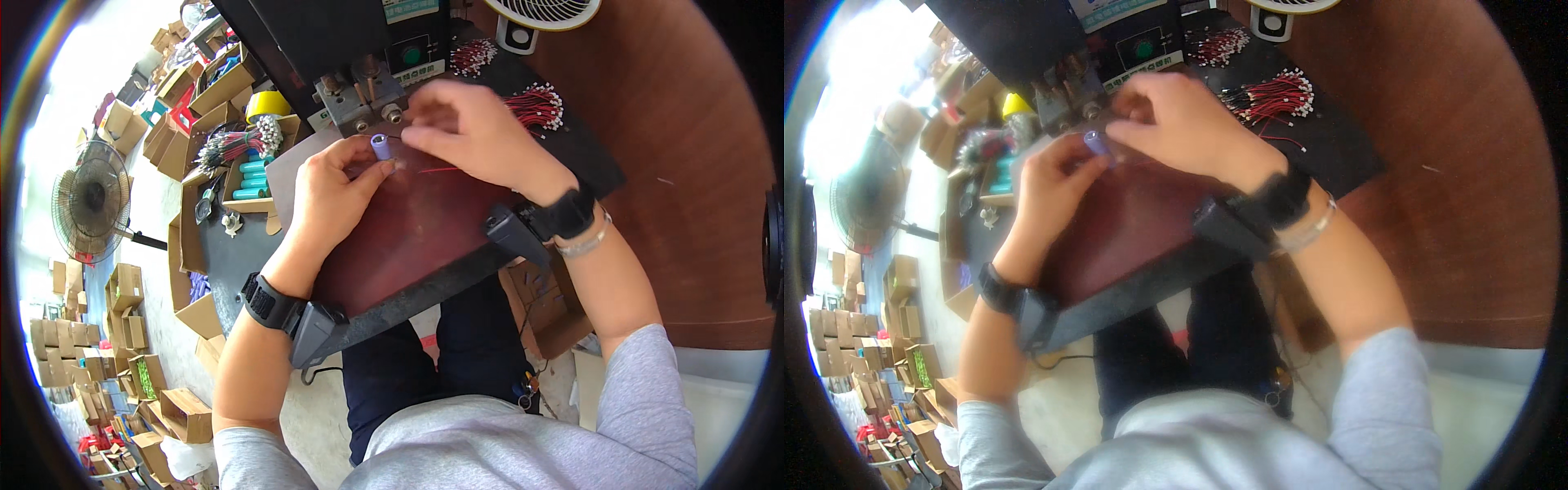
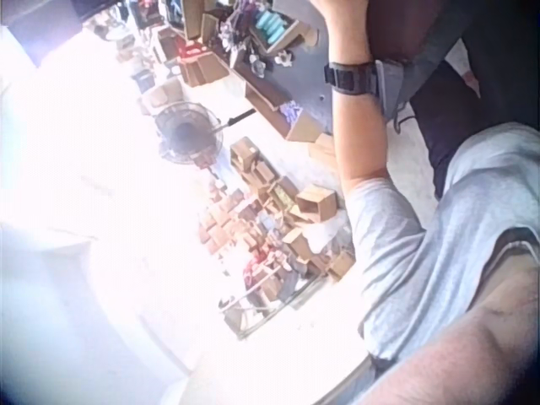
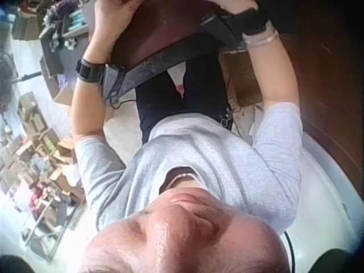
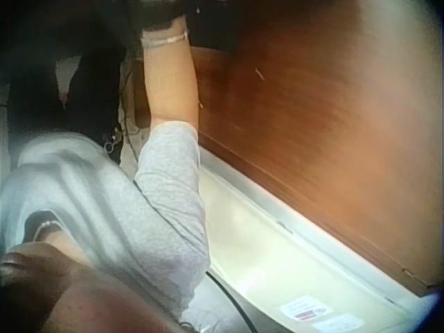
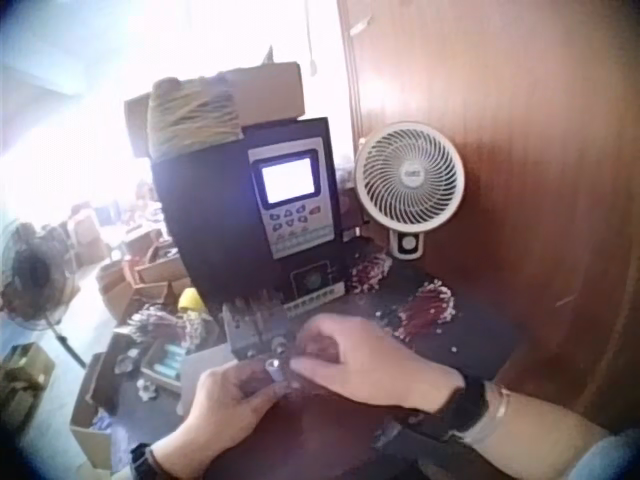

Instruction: Spot welding wires onto rechargeable batteries using a workstation welding machine.

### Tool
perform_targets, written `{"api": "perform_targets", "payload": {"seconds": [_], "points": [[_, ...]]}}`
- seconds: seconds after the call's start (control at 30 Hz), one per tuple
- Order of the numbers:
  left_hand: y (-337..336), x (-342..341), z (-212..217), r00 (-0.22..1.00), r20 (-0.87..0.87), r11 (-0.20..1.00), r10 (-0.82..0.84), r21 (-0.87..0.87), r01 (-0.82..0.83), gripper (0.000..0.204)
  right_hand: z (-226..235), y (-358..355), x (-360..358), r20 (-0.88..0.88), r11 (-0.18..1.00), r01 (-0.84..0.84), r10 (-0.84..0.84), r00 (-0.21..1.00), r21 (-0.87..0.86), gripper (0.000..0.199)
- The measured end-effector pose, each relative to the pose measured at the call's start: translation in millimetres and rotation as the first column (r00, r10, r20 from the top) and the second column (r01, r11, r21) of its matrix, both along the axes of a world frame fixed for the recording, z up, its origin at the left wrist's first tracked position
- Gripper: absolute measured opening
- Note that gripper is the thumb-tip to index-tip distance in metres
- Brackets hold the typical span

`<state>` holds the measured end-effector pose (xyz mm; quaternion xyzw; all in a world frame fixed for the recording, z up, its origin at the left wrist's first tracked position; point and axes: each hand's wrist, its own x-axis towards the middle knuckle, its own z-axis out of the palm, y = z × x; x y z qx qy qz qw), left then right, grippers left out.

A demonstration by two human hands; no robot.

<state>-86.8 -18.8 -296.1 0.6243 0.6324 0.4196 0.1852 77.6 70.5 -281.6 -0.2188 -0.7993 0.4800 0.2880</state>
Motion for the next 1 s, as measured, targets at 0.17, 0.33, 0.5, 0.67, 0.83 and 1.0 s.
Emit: {"api": "perform_targets", "payload": {"seconds": [0.17,0.33,0.5,0.67,0.83,1.0], "points": [[-9,-2,5,1.000,0.002,0.999,-0.028,-0.023,0.028,0.021,7,-37,32,0.003,0.776,0.149,-0.191,0.982,0.614,0.018],[-19,4,20,0.998,-0.028,0.992,-0.061,-0.110,0.057,0.019,-13,-45,44,0.182,0.606,0.048,-0.312,0.933,0.794,0.027],[-37,1,28,0.881,0.468,0.954,-0.065,-0.230,0.192,0.017,-22,-60,57,0.102,0.646,0.008,-0.133,0.986,0.763,0.018],[-41,0,26,0.767,0.618,0.949,-0.172,-0.103,0.296,0.026,-29,-59,71,0.044,0.581,-0.035,-0.002,0.999,0.813,0.015],[-35,2,24,0.800,0.576,0.935,-0.170,-0.163,0.316,0.018,-22,-57,73,-0.054,0.710,0.032,0.009,0.999,0.704,0.011],[-20,2,18,0.979,-0.063,0.980,-0.191,-0.064,0.187,0.021,29,-49,51,-0.233,0.986,0.168,-0.167,0.958,-0.014,0.008]]}}
